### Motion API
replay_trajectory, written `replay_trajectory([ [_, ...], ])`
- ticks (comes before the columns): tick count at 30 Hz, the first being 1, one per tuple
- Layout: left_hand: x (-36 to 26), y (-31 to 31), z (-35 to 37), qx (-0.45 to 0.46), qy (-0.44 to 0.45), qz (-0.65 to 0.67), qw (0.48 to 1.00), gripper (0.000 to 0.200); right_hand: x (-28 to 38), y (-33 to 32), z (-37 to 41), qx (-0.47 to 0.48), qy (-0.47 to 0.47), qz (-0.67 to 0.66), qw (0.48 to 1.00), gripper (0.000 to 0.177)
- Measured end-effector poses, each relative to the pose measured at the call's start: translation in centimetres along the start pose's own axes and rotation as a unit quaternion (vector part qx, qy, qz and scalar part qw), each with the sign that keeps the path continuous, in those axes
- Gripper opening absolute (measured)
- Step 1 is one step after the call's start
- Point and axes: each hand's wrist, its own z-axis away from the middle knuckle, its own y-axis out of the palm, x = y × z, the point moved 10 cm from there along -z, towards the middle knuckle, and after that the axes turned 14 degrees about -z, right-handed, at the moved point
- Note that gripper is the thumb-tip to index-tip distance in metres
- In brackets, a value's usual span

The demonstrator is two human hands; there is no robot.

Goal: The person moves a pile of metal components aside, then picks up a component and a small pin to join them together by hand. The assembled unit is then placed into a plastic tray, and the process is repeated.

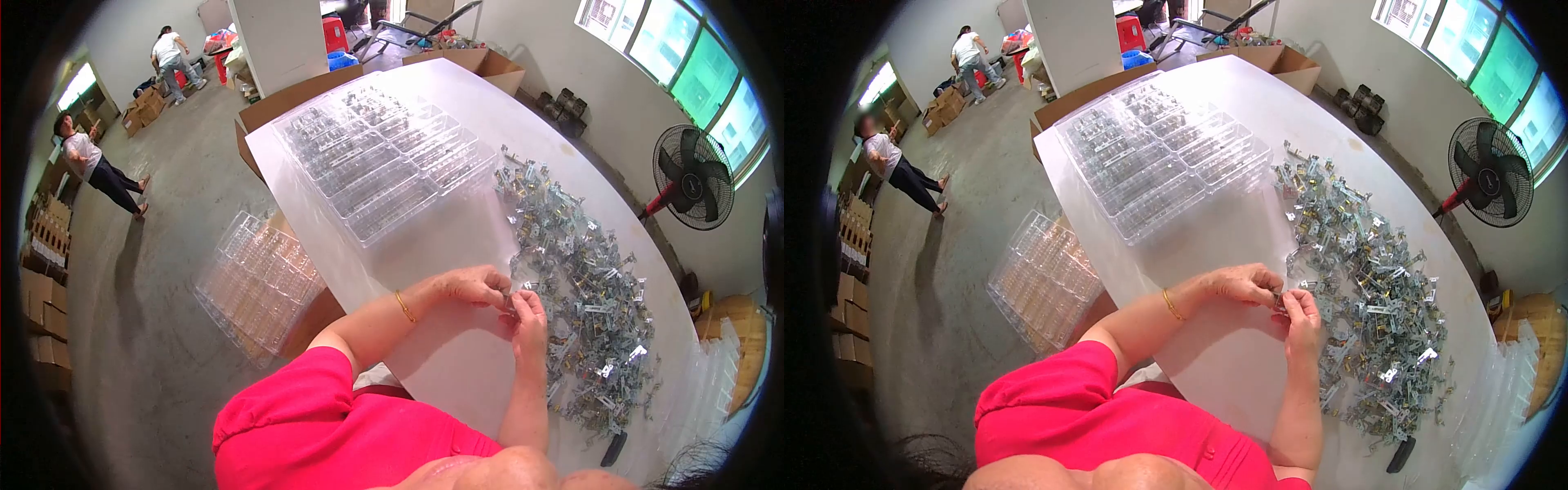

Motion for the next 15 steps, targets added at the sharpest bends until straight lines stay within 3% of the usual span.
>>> replay_trajectory([
  [4, -0.6, 0.7, 0.2, 0.001, 0.019, 0.015, 1.0, 0.017, 1.1, 0.3, 0.2, -0.001, -0.067, -0.02, 0.998, 0.007],
  [7, -0.8, 0.6, 0.0, -0.001, 0.019, 0.005, 1.0, 0.016, 2.1, 0.0, 0.8, -0.031, -0.115, 0.056, 0.991, 0.01],
  [10, -0.1, 1.1, -0.4, -0.001, 0.043, 0.026, 0.999, 0.018, 1.8, 0.1, 0.7, -0.019, -0.146, 0.039, 0.988, 0.011],
  [14, -0.7, 2.2, -0.1, 0.035, 0.045, -0.038, 0.998, 0.025, 2.0, 0.7, 1.0, -0.007, -0.141, 0.002, 0.99, 0.009],
  [15, -1.9, 2.0, 0.2, 0.008, 0.062, -0.033, 0.997, 0.025, 2.7, 1.1, 1.3, -0.003, -0.163, 0.006, 0.987, 0.01],
])
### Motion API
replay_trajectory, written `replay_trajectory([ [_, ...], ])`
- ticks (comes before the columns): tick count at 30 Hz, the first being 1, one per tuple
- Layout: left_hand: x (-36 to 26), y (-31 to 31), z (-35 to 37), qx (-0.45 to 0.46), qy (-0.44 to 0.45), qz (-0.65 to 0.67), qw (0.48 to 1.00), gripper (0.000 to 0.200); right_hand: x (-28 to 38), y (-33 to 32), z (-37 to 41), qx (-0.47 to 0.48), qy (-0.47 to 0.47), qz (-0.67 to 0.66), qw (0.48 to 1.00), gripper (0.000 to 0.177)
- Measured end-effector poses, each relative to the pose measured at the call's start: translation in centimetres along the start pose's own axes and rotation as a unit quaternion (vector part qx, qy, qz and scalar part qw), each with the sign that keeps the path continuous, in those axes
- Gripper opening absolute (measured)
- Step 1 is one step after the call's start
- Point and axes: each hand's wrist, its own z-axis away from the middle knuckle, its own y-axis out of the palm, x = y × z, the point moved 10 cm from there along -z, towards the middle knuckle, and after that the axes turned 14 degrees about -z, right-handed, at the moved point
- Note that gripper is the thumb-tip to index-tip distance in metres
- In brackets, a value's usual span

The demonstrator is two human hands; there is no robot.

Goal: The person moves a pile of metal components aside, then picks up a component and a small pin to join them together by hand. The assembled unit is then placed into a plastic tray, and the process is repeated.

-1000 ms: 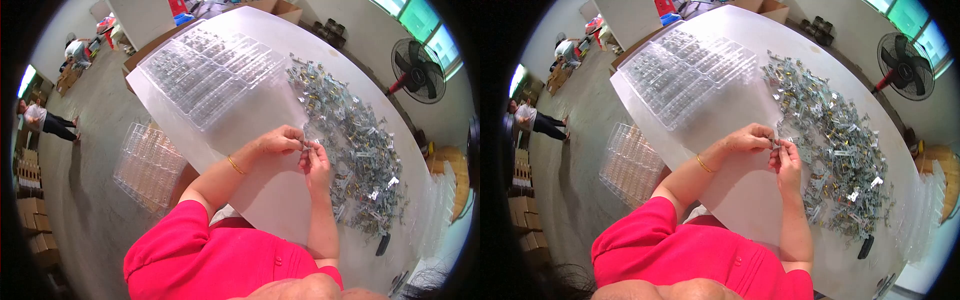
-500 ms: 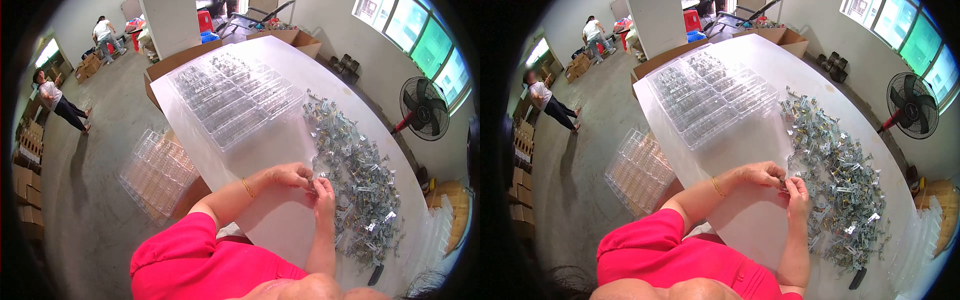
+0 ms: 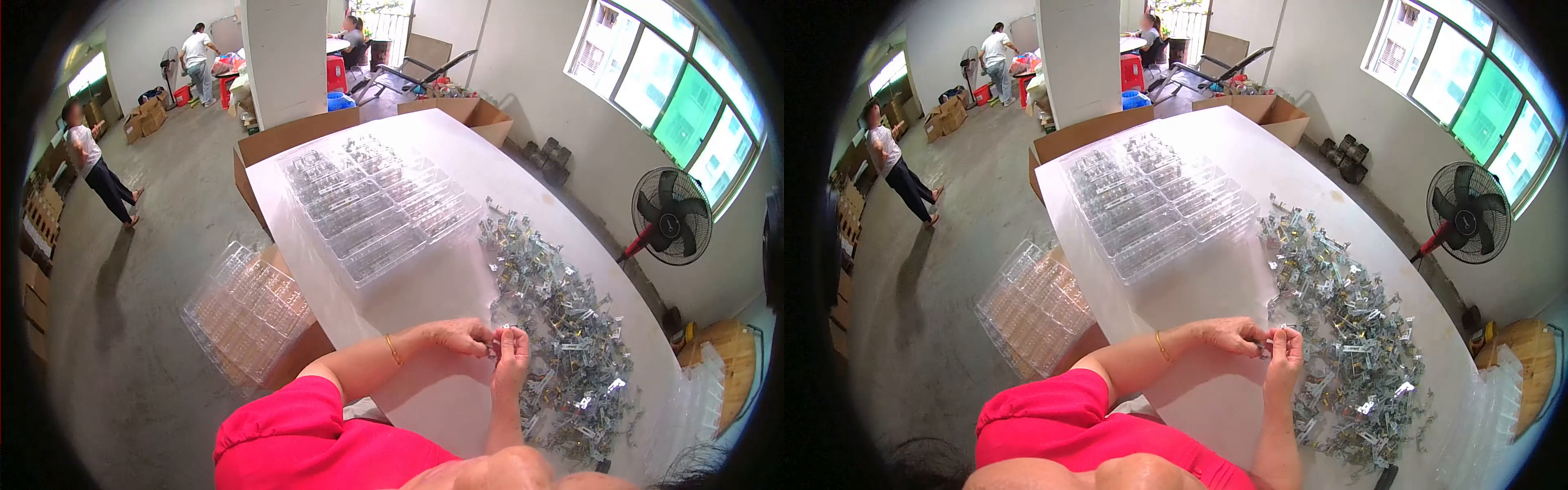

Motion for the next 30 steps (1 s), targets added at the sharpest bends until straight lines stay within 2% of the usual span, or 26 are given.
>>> replay_trajectory([
  [3, -0.1, -0.9, 0.3, -0.034, -0.024, 0.02, 0.999, 0.025, 0.9, 0.0, 0.0, 0.005, -0.043, 0.06, 0.997, 0.012],
  [6, 1.4, -2.5, -0.3, -0.094, -0.038, -0.077, 0.992, 0.026, 0.7, -0.1, -0.4, 0.019, -0.073, 0.089, 0.993, 0.013],
  [9, 1.5, -2.5, -0.3, -0.129, -0.011, -0.057, 0.99, 0.025, 0.9, 0.5, 0.1, 0.003, -0.056, 0.06, 0.997, 0.015],
  [16, 1.0, -3.6, 0.1, -0.182, -0.038, -0.097, 0.978, 0.019, 1.6, -0.3, -0.2, 0.001, -0.115, 0.122, 0.986, 0.013],
  [19, 1.4, -3.7, 0.0, -0.216, -0.037, -0.079, 0.972, 0.018, 0.9, -0.3, -0.1, -0.003, -0.103, 0.149, 0.983, 0.014],
  [22, 1.2, -3.8, -0.1, -0.264, 0.004, -0.121, 0.957, 0.02, 0.0, 0.3, 0.0, -0.001, -0.032, 0.101, 0.994, 0.011],
  [24, 2.0, -3.6, 0.1, -0.294, 0.016, -0.166, 0.941, 0.022, -0.4, 0.4, 0.0, 0.0, -0.032, 0.129, 0.991, 0.012],
  [25, 1.7, -3.3, 0.0, -0.302, 0.031, -0.186, 0.935, 0.023, -0.4, -0.1, 0.0, -0.009, -0.039, 0.144, 0.989, 0.012],
  [27, 2.2, -2.6, -0.4, -0.255, -0.016, -0.245, 0.935, 0.023, -0.5, -0.8, -0.1, -0.014, -0.043, 0.195, 0.98, 0.015],
  [30, 0.1, -2.9, 0.2, -0.256, 0.023, -0.298, 0.919, 0.024, -0.1, -1.4, 0.0, -0.041, -0.094, 0.233, 0.967, 0.016],
])
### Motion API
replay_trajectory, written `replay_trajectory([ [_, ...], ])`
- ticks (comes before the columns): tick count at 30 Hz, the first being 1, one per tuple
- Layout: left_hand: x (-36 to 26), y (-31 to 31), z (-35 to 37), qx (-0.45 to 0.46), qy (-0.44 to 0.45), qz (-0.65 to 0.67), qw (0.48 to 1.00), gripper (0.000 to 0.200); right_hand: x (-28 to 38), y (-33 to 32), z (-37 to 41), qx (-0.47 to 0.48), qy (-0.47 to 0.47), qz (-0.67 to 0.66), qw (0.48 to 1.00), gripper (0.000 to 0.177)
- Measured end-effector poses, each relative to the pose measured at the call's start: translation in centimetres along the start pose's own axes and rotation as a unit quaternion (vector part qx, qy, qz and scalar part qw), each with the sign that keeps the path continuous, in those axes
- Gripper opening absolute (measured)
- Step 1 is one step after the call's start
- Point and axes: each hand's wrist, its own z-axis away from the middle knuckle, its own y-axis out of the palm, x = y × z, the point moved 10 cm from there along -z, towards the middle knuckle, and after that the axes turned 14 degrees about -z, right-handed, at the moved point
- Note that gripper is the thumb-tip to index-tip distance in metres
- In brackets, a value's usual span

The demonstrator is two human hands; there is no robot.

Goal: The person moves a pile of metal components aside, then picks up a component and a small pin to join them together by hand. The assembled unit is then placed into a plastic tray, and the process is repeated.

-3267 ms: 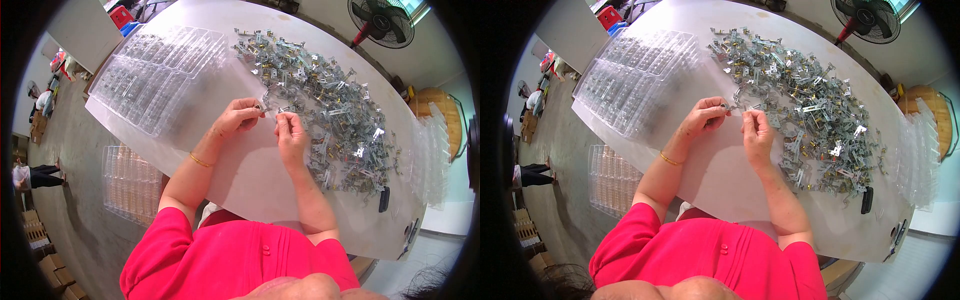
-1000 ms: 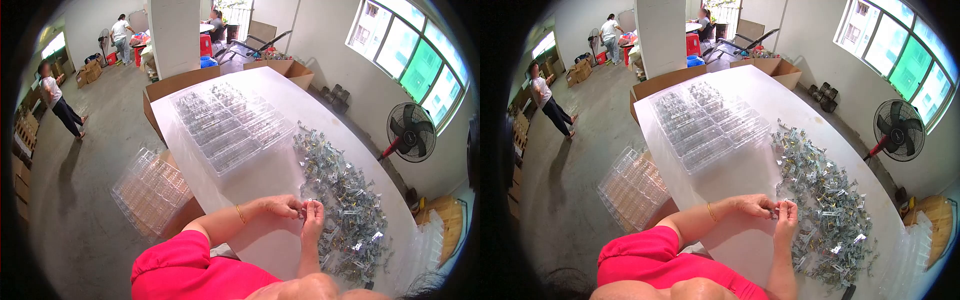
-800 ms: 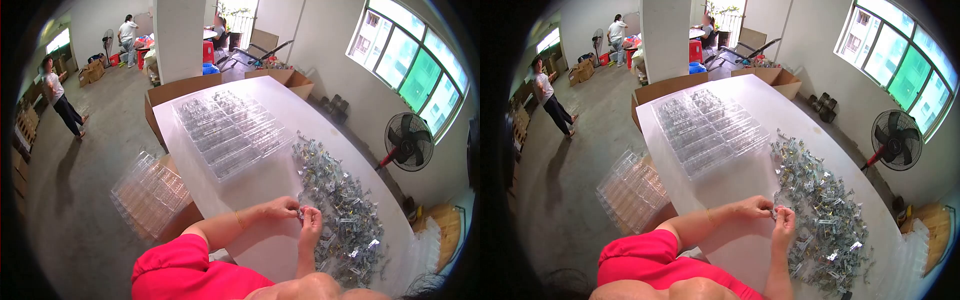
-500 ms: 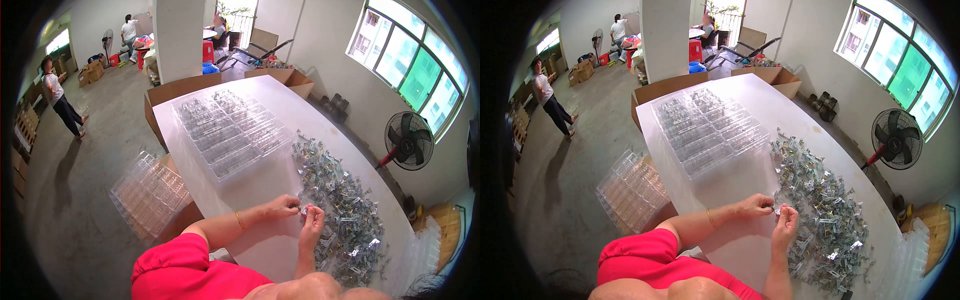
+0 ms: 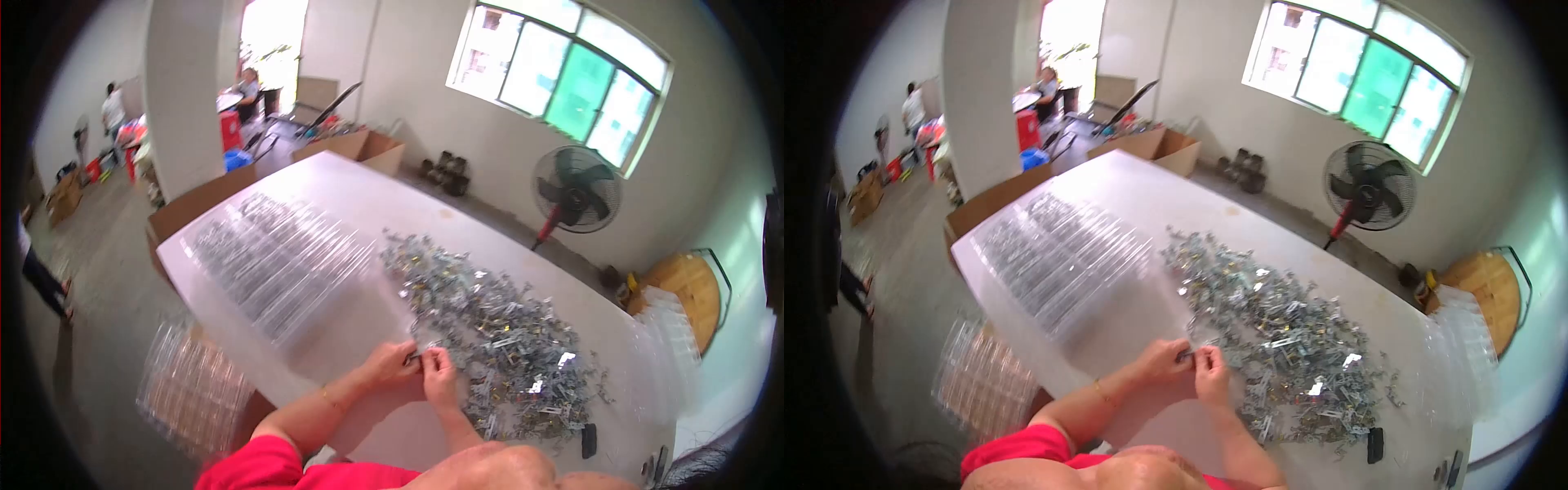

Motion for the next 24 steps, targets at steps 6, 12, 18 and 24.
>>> replay_trajectory([
  [6, -1.7, -1.5, 0.1, 0.018, -0.022, 0.016, 0.999, 0.028, -0.1, -0.5, 0.4, -0.041, -0.045, -0.002, 0.998, 0.012],
  [12, -0.9, -1.6, 0.1, 0.03, -0.09, 0.139, 0.986, 0.02, 0.1, -0.3, 0.3, -0.039, -0.019, -0.095, 0.994, 0.012],
  [18, -0.8, -0.4, -0.2, 0.06, -0.077, 0.225, 0.97, 0.02, 0.6, -0.4, 0.2, -0.039, -0.038, -0.103, 0.993, 0.01],
  [24, -0.6, 0.7, -0.2, 0.111, -0.118, 0.305, 0.938, 0.025, -0.2, -0.9, 0.1, -0.052, -0.038, -0.1, 0.993, 0.01],
])
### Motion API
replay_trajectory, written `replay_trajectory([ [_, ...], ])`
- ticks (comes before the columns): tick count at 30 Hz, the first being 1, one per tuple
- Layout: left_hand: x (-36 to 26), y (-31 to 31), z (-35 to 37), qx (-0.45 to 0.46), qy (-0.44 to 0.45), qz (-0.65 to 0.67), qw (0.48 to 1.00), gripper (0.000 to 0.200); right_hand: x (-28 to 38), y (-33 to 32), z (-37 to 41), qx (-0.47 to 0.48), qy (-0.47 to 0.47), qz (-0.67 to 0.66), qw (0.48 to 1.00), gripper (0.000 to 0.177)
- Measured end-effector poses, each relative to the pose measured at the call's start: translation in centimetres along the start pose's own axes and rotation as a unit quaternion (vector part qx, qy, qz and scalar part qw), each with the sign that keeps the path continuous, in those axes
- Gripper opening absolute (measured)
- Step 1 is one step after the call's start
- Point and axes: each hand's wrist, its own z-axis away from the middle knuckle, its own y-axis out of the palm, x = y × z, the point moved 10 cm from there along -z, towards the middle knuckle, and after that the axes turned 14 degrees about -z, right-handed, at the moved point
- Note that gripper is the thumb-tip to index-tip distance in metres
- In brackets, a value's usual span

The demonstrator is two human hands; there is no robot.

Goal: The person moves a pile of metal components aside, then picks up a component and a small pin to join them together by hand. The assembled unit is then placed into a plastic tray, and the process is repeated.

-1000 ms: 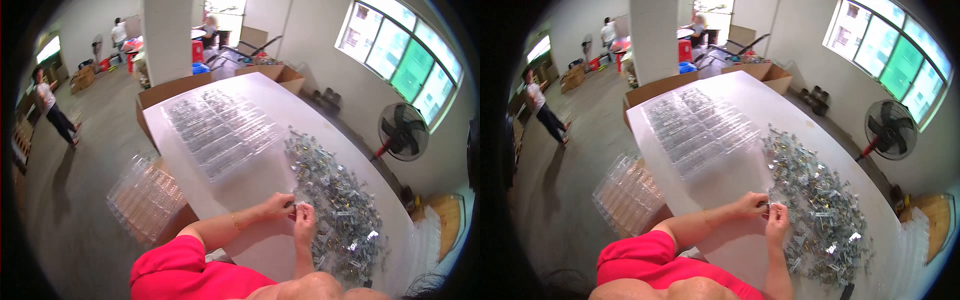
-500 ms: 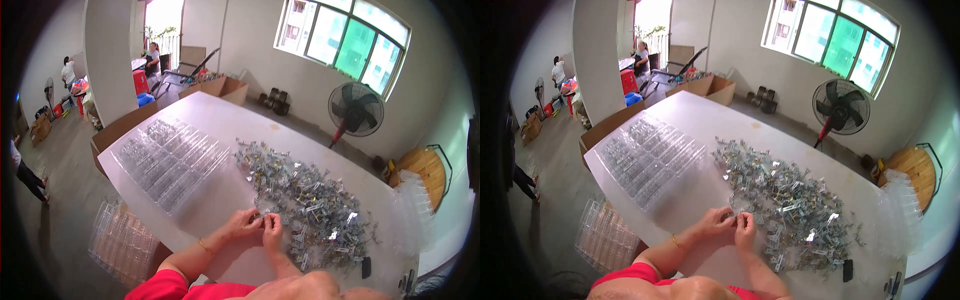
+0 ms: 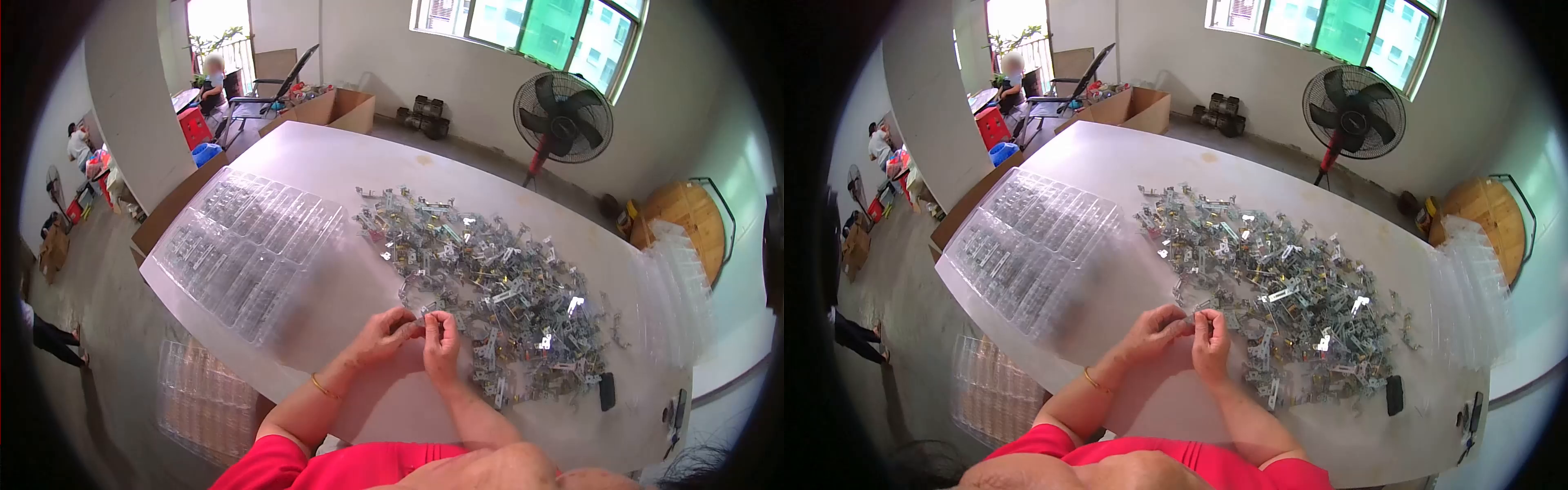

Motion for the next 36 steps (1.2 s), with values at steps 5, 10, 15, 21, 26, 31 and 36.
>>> replay_trajectory([
  [5, 1.1, -0.2, -0.3, -0.003, 0.002, 0.015, 1.0, 0.026, 0.3, 0.1, 0.0, 0.0, -0.022, -0.009, 1.0, 0.011],
  [10, 1.0, -3.1, 0.3, -0.202, 0.038, -0.16, 0.965, 0.025, 2.0, -0.1, 0.1, -0.01, -0.063, 0.0, 0.998, 0.012],
  [15, -7.0, -4.1, 6.9, -0.271, 0.159, -0.32, 0.894, 0.021, 2.1, -0.4, 0.1, -0.022, -0.076, -0.034, 0.996, 0.011],
  [21, -8.3, -1.3, 21.4, -0.13, 0.186, -0.462, 0.857, 0.021, 0.8, 0.0, -0.1, -0.006, -0.036, -0.035, 0.999, 0.011],
  [26, 5.9, -0.1, 33.7, -0.106, -0.137, -0.371, 0.912, 0.017, 0.6, 0.2, -0.2, 0.004, -0.03, -0.054, 0.998, 0.01],
  [31, 17.4, 2.1, 48.1, -0.055, -0.505, -0.176, 0.843, 0.052, 0.7, 0.0, 0.0, 0.01, -0.041, -0.041, 0.998, 0.011],
  [36, 23.0, 3.3, 52.3, -0.1, -0.524, -0.044, 0.845, 0.053, 0.1, -0.4, -0.1, 0.001, -0.031, -0.063, 0.998, 0.012],
])
